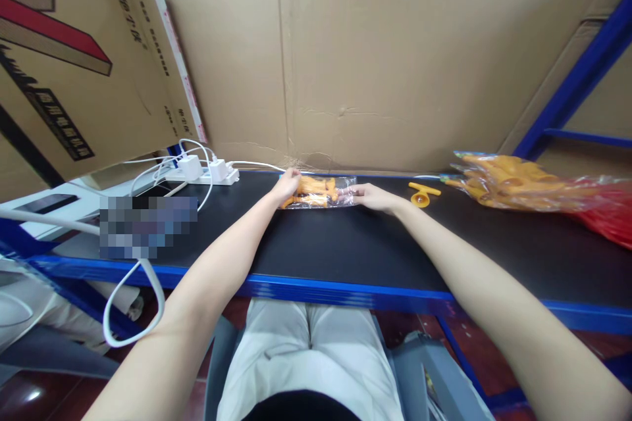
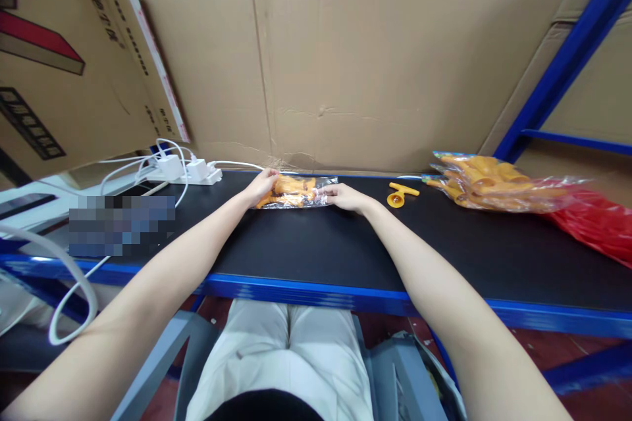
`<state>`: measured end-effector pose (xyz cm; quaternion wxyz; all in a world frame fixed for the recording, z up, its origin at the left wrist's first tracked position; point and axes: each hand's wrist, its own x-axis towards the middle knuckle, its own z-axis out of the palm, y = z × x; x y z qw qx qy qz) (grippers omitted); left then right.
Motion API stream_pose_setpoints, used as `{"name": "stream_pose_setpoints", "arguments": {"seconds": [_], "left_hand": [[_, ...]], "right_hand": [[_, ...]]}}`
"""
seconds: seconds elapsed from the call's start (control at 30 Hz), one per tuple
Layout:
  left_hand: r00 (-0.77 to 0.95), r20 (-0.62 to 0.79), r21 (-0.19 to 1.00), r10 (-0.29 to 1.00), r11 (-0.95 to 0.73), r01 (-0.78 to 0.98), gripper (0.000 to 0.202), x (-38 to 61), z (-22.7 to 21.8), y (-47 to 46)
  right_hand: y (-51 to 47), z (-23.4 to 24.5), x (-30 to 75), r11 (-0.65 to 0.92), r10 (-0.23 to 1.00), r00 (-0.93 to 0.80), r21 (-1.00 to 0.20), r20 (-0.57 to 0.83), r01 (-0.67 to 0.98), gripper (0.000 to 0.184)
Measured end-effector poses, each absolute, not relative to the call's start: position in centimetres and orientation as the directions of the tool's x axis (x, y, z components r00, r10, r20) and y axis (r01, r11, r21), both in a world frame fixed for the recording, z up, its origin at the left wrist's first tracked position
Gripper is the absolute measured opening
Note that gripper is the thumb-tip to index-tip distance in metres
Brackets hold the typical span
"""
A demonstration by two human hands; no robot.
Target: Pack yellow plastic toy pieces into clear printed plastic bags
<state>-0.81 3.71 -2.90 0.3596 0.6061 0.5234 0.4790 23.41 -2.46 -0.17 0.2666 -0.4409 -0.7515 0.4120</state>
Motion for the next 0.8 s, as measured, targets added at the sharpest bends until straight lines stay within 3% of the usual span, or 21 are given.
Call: {"name": "stream_pose_setpoints", "arguments": {"seconds": [0.23, 0.8], "left_hand": [[-0.006, 0.213, 0.942, 0.977, -0.204, 0.268, 0.013, -1.0, -2.7, 3.7], [0.097, 0.156, 0.940, 0.983, -0.178, 0.292, 0.031, -0.4, -1.2, 1.2]], "right_hand": [[-2.2, -0.4, 23.7, 0.306, 0.877, -0.478, -0.832, 0.056, 0.464, 0.040], [-2.8, 0.0, 23.1, 0.210, 0.907, -0.421, -0.872, 0.005, 0.442, 0.035]]}}
